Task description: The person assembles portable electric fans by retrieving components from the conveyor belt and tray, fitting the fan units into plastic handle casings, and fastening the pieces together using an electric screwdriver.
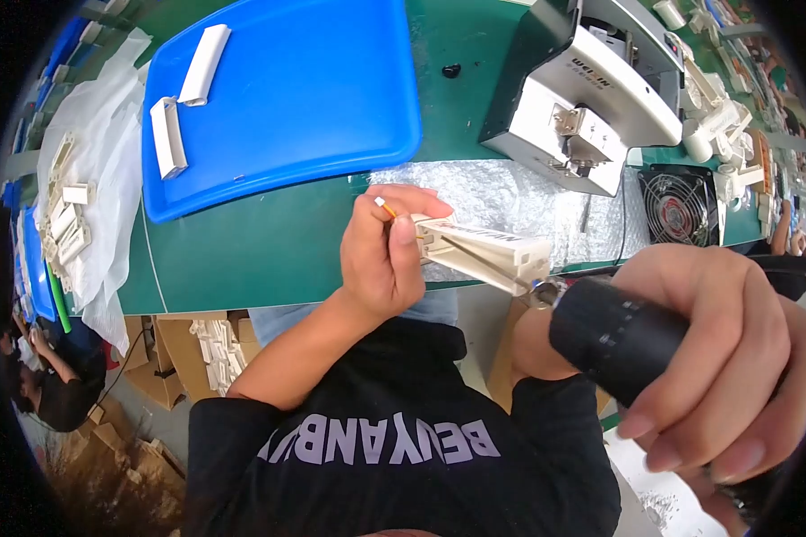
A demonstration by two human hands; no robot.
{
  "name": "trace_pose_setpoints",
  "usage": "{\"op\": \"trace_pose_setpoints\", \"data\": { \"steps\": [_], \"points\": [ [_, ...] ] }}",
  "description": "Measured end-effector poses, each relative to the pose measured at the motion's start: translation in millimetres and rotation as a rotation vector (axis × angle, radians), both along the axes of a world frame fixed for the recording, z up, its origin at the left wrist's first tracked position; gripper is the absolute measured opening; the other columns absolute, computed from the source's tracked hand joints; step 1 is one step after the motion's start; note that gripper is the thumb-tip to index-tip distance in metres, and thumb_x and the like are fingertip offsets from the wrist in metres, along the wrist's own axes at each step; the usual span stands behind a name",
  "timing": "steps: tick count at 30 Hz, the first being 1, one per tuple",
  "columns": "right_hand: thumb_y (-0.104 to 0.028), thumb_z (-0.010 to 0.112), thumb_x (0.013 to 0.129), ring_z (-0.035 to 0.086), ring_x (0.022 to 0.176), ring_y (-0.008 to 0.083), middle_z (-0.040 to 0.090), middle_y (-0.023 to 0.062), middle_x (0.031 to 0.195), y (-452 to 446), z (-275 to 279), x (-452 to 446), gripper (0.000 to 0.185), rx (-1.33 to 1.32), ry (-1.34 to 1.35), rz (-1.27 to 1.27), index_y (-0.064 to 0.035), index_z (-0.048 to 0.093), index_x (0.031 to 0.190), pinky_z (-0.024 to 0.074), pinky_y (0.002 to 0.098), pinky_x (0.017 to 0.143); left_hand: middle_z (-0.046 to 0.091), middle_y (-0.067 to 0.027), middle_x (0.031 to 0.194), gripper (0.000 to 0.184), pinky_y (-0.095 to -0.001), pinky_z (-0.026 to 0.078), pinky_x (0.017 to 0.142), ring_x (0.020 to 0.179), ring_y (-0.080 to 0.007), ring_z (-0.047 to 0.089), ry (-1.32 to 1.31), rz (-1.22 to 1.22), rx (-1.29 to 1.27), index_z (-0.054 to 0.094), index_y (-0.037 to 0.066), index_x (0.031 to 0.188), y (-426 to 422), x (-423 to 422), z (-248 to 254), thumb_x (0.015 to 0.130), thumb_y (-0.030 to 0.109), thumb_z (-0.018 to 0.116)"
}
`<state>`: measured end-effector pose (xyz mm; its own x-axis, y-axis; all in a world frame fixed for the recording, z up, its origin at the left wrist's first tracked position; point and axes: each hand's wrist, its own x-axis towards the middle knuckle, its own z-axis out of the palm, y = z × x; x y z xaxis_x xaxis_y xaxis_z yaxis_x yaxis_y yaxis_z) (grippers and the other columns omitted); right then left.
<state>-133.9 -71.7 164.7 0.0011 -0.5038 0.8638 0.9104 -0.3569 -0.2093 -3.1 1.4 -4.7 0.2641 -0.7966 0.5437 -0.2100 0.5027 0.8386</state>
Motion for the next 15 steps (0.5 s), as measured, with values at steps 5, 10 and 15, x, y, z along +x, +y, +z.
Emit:
{"op": "trace_pose_setpoints", "data": {
  "steps": [5,10,15],
  "points": [
    [-0.055,0.053,0.095,0.057,0.060,0.0209,0.052,0.0128,0.092,16,11,9,0.063,0.083,0.105,-0.167,0.0021,0.045,0.119,0.0568,0.0349,0.047,0.068,-0.0104,0.091,0.012,-0.0338,0.044,0.060,0.068,-0.0246,0.052,-0.039,-0.012,0.016,0.044,0.002,0.085,2,-1,3,0.087,-0.005,0.054],
    [-0.043,0.080,0.073,0.059,0.066,0.0108,0.055,0.0025,0.084,16,-7,-50,0.054,0.226,0.245,-0.336,-0.0003,0.052,0.091,0.0495,0.0227,0.059,0.067,-0.0103,0.091,0.011,-0.0350,0.045,0.062,0.070,-0.0259,0.053,-0.101,-0.020,-0.005,0.045,0.002,0.086,2,1,6,0.088,-0.003,0.054],
    [-0.057,0.053,0.091,0.054,0.066,0.0202,0.051,0.0114,0.094,12,38,-32,0.059,0.208,0.380,-0.869,-0.0009,0.043,0.110,0.0486,0.0319,0.054,0.066,-0.0147,0.096,0.011,-0.0333,0.047,0.072,0.078,-0.0220,0.059,-0.290,-0.101,0.134,0.049,0.001,0.094,1,16,32,0.100,0.008,0.044]
  ]
}}
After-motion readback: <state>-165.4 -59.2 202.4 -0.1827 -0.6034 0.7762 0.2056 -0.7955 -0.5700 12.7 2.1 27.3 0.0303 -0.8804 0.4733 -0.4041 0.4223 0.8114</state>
